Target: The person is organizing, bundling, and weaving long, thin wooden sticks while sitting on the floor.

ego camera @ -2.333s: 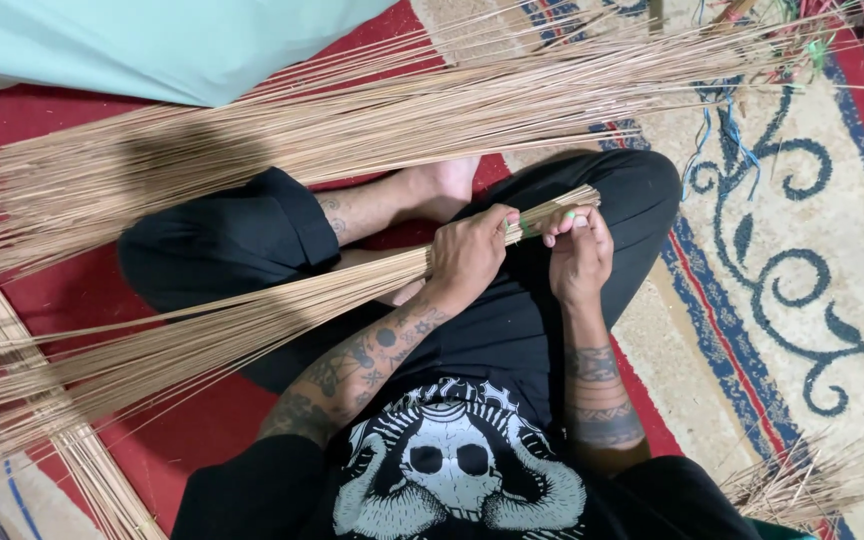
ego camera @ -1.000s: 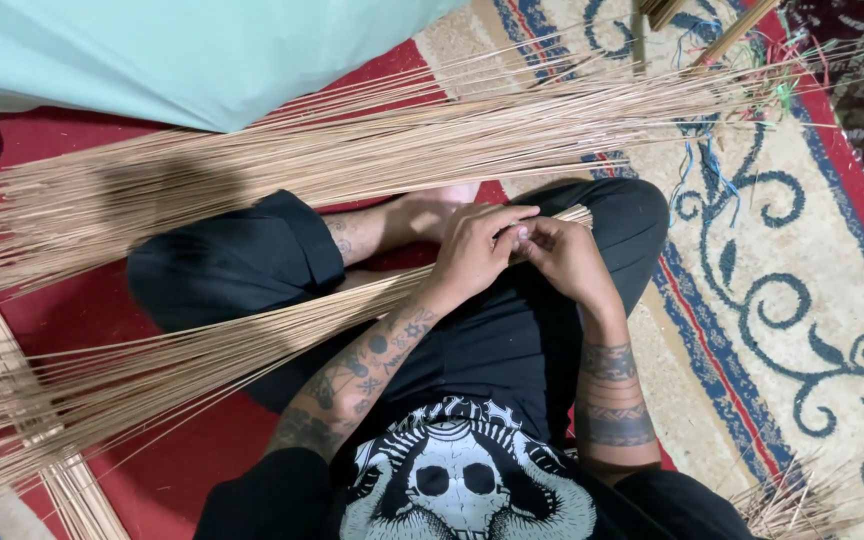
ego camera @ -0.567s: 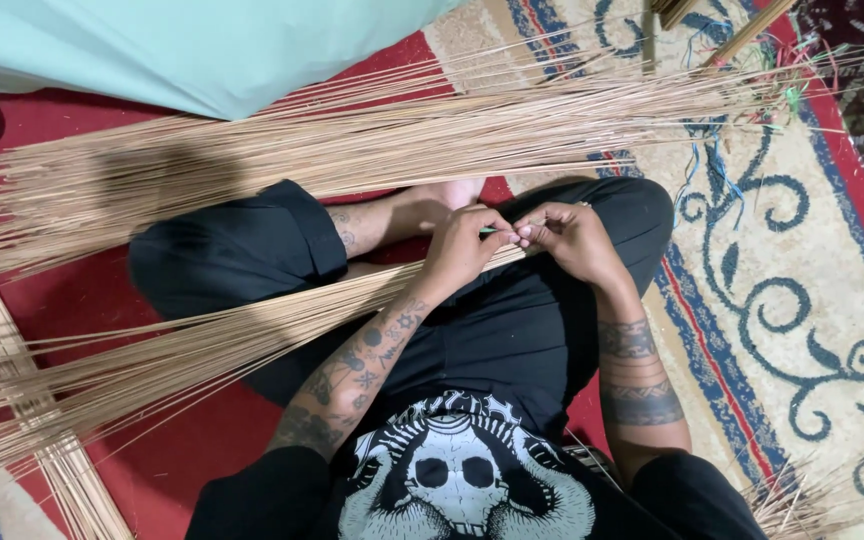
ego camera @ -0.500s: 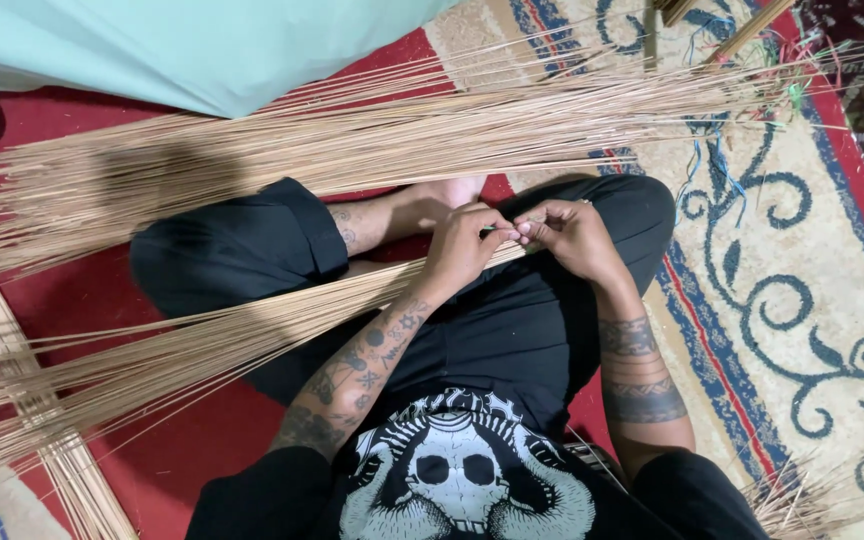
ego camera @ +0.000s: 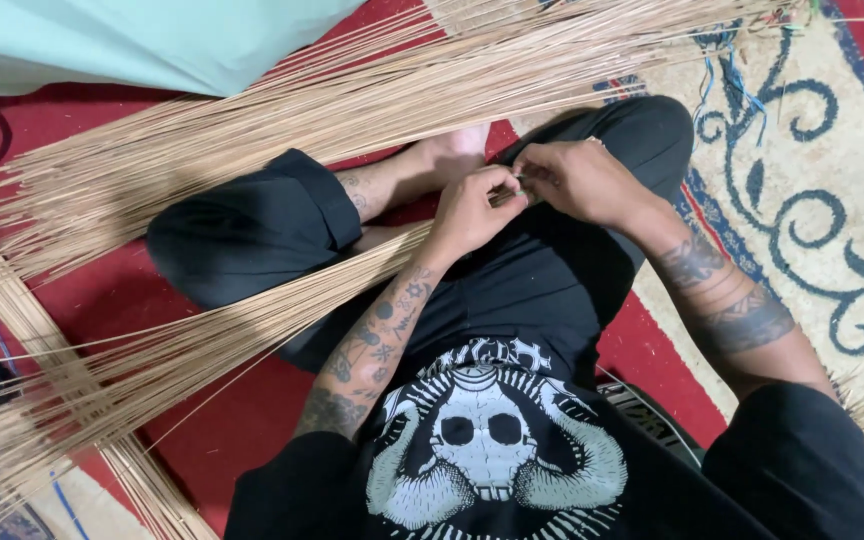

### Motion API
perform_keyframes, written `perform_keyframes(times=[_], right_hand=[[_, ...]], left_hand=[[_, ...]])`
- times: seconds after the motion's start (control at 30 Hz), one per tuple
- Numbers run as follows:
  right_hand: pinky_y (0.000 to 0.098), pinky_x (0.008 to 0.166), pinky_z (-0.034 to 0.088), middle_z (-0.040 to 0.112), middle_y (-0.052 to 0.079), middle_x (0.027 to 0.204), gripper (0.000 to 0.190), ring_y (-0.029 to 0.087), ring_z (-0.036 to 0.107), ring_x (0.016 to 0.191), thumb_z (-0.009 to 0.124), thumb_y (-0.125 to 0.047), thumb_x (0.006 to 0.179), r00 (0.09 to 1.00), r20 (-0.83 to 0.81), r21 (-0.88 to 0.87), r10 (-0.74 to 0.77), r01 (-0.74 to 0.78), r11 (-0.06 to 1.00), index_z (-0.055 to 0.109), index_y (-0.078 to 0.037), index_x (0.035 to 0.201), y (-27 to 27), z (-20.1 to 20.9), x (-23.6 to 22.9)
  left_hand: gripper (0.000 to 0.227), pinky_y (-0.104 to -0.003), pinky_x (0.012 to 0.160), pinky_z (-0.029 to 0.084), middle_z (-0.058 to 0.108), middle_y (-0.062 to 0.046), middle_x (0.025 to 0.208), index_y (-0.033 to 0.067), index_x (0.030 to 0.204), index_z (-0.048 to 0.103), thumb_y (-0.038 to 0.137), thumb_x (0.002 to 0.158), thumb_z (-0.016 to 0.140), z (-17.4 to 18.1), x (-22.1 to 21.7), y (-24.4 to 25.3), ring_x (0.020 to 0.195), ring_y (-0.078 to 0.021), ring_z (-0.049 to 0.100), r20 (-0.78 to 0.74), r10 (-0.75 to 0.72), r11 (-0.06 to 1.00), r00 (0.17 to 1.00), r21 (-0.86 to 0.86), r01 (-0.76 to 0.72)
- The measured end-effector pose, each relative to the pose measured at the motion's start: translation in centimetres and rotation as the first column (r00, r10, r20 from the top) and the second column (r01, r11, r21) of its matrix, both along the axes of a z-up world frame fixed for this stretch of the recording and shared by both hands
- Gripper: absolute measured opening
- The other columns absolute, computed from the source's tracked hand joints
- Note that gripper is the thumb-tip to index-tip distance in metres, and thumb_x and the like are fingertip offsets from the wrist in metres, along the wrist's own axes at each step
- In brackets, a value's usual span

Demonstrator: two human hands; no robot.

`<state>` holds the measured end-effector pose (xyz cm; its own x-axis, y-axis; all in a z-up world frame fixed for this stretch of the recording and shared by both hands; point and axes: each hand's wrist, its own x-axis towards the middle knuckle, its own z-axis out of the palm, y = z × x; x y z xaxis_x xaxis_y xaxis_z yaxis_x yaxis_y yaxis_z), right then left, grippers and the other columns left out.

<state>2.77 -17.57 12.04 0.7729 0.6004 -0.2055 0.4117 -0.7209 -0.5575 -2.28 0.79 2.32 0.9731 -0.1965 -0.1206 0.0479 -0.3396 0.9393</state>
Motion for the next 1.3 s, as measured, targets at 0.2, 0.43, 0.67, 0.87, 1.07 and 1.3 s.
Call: perform_keyframes(times=[0.2, 0.43, 0.67, 0.87, 1.07, 1.3], right_hand=[[0.0428, 0.07, 0.055, 0.066, 0.007, 0.084, 0.008, 0.031, 0.069, 0.085, 0.064, -0.013, 0.098, 0.89, 0.421, 0.077, 0.176, -0.228, 0.971, 0.065, -0.013, 0.106, 1.7, 3.2, -1.8], [0.0366, 0.077, 0.051, 0.069, 0.008, 0.103, 0.028, 0.027, 0.062, 0.086, 0.066, -0.007, 0.09, 0.784, 0.555, 0.12, 0.277, -0.404, 0.907, 0.072, -0.003, 0.117, 3.5, 5.4, -3.6], [0.0321, 0.082, 0.053, 0.07, 0.008, 0.118, 0.024, 0.022, 0.065, 0.094, 0.066, -0.01, 0.098, 0.668, 0.697, 0.149, 0.261, -0.491, 0.858, 0.072, -0.002, 0.119, 3.0, 7.2, -4.7], [0.0294, 0.085, 0.054, 0.07, 0.004, 0.115, 0.022, 0.019, 0.065, 0.097, 0.066, -0.014, 0.097, 0.671, 0.695, 0.087, 0.259, -0.435, 0.896, 0.072, -0.006, 0.117, 3.0, 6.3, -5.1], [0.0307, 0.081, 0.052, 0.067, 0.005, 0.103, 0.018, 0.02, 0.063, 0.09, 0.064, -0.014, 0.095, 0.748, 0.62, 0.021, 0.236, -0.316, 0.948, 0.071, -0.006, 0.11, 2.8, 5.2, -6.7], [0.0311, 0.08, 0.053, 0.069, 0.004, 0.102, 0.021, 0.02, 0.063, 0.086, 0.066, -0.015, 0.091, 0.79, 0.567, -0.024, 0.233, -0.267, 0.963, 0.071, -0.006, 0.109, 3.5, 5.3, -9.8]], left_hand=[[0.018, -0.048, 0.08, 0.058, 0.074, -0.004, 0.091, 0.0267, 0.094, 0.065, 0.032, 0.081, 0.075, 4.5, -2.6, 2.2, 0.094, -0.0341, 0.072, 0.058, 0.092, 0.992, 0.994, 0.081, -0.096], [0.039, -0.024, 0.085, 0.049, 0.065, -0.01, 0.111, 0.0044, 0.132, 0.049, -0.01, 0.096, 0.052, 6.6, -4.3, 4.9, 0.095, -0.0133, 0.061, 0.019, 0.028, 0.909, 0.999, -0.417, -0.018], [0.027, -0.024, 0.098, 0.051, 0.066, -0.007, 0.124, -0.0011, 0.132, 0.058, 0.001, 0.106, 0.05, 11.3, -5.9, 5.2, 0.11, -0.0116, 0.061, -0.086, -0.067, 0.903, 0.994, -0.429, 0.023], [0.013, -0.021, 0.081, 0.049, 0.061, -0.002, 0.099, 0.0007, 0.114, 0.06, 0.01, 0.107, 0.055, 9.5, -5.7, 5.1, 0.087, -0.0062, 0.054, -0.192, -0.067, 0.86, 0.979, -0.509, -0.041], [0.006, -0.019, 0.077, 0.049, 0.063, -0.002, 0.092, 0.0015, 0.105, 0.062, 0.007, 0.103, 0.06, 5.4, -5.6, 5.0, 0.082, -0.0056, 0.056, -0.311, -0.141, 0.835, 0.94, -0.547, -0.056], [0.012, -0.023, 0.083, 0.048, 0.061, -0.003, 0.101, 0.0016, 0.112, 0.058, 0.009, 0.106, 0.052, 5.0, -8.6, 5.5, 0.089, -0.0083, 0.055, -0.217, -0.192, 0.872, 0.957, -0.486, 0.065]])
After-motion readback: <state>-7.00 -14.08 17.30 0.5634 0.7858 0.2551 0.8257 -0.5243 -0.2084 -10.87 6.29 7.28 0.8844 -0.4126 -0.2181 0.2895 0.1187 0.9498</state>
